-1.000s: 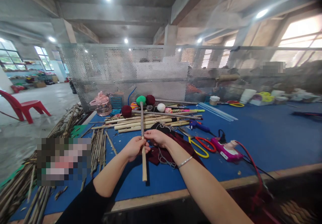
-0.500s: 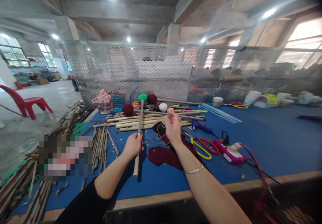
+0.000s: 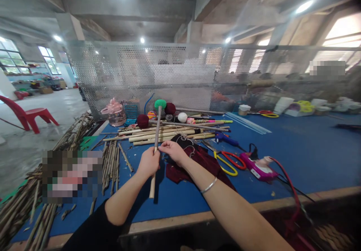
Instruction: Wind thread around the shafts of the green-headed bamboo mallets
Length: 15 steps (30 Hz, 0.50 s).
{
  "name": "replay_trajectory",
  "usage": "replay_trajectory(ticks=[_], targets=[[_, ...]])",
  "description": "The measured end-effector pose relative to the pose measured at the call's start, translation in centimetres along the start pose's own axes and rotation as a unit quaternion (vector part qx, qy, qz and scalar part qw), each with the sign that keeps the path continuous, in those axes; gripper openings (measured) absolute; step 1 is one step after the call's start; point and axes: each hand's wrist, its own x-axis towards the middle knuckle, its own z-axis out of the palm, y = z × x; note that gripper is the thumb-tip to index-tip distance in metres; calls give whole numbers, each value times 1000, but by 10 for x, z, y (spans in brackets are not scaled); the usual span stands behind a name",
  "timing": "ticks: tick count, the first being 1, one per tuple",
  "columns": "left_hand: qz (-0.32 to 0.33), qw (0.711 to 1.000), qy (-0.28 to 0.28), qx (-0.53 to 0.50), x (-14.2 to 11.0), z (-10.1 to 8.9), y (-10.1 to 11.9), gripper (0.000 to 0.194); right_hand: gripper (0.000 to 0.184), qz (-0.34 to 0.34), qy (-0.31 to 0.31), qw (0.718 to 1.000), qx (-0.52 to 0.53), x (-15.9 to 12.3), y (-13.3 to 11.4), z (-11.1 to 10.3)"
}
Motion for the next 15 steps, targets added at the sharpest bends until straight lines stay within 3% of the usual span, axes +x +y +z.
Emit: replay_trajectory(ticks=[5,8,11,15], targets=[[-28,998,-21,-49,3,1,0,18,26,82,26,995,49,-2,-8,4],[-62,983,-38,-166,2,2,6,43,25,149,-1,983,104,-2,-11,1],[-66,955,-64,-281,-3,6,12,65,24,172,-68,973,140,-2,-9,-8],[-54,931,-118,-342,-10,11,17,66,28,184,-214,943,178,-1,-2,-19]])
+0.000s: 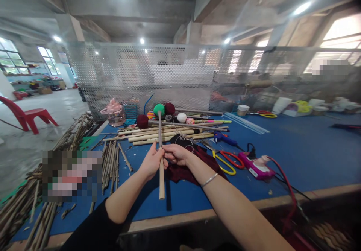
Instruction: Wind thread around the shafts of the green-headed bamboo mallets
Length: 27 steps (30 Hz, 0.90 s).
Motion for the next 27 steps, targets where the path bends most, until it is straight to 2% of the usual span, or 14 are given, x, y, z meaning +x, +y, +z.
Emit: replay_trajectory(ticks=[3,7,11,13,16,21,25,27], targets=[[-18,999,-25,8,-3,1,3,62,28,-41,-33,999,6,-1,1,-3],[-72,992,-22,106,-3,-11,10,58,26,-47,17,999,-17,0,-2,1],[-56,976,13,211,1,-23,11,54,27,-32,78,993,-86,0,-2,2],[-57,979,2,196,3,-25,8,50,27,-36,104,987,-114,0,0,1],[-66,987,-13,149,4,-24,3,45,28,-35,105,987,-120,-1,3,-1],[-69,992,-4,103,2,-23,-6,38,25,-25,129,983,-128,-6,0,-1],[-93,993,-70,16,-1,-23,-5,34,26,-5,84,991,-99,-11,-2,-1],[-116,988,-98,-3,-2,-22,-4,35,27,-26,97,989,-108,-12,0,0]])
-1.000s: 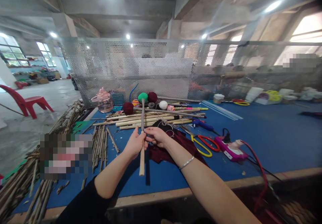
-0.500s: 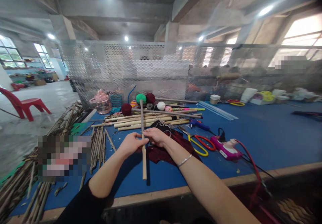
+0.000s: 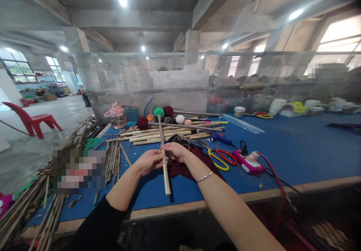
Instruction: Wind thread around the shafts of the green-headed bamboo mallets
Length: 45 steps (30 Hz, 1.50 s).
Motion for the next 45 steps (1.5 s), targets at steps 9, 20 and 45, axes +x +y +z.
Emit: replay_trajectory(ticks=[9,20,45], targets=[[23,990,78,116,0,7,-4,37,26,-20,91,993,-68,5,6,12],[20,988,82,131,4,2,-8,40,27,-17,79,995,-54,11,9,15],[-3,996,36,86,-5,0,1,39,18,4,70,997,10,1,-2,19]])
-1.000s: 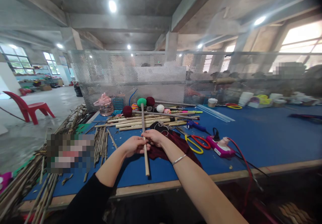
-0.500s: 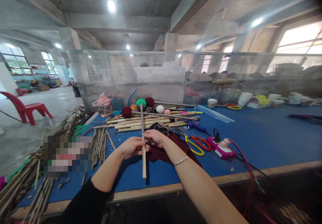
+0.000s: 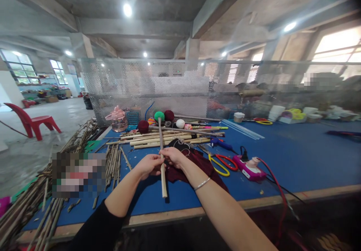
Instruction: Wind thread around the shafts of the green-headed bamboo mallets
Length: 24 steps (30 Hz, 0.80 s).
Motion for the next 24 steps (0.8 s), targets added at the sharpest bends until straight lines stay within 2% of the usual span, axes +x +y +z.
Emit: replay_trajectory(ticks=[3,5,8,11,14,16,19,21,24], targets=[[13,995,60,74,2,0,-3,41,23,-24,64,997,-46,4,5,5],[32,994,57,82,3,0,-5,40,25,-24,76,996,-45,6,5,5],[46,999,3,27,3,-2,-4,36,20,13,4,1000,14,5,2,-1],[23,998,-48,-35,-1,-1,1,32,16,28,-65,996,58,3,-1,-5],[-6,998,-50,-49,-4,2,4,34,16,7,-42,998,45,3,-1,-3],[-12,1000,-16,-21,-3,4,2,36,18,-1,-4,1000,16,4,2,1],[10,999,39,26,0,4,-1,39,21,-8,36,999,-27,5,5,5],[25,999,37,22,1,2,-2,37,22,-12,29,999,-24,5,4,5],[13,999,-22,-29,-1,-1,2,33,20,-4,-43,999,20,3,1,1]])
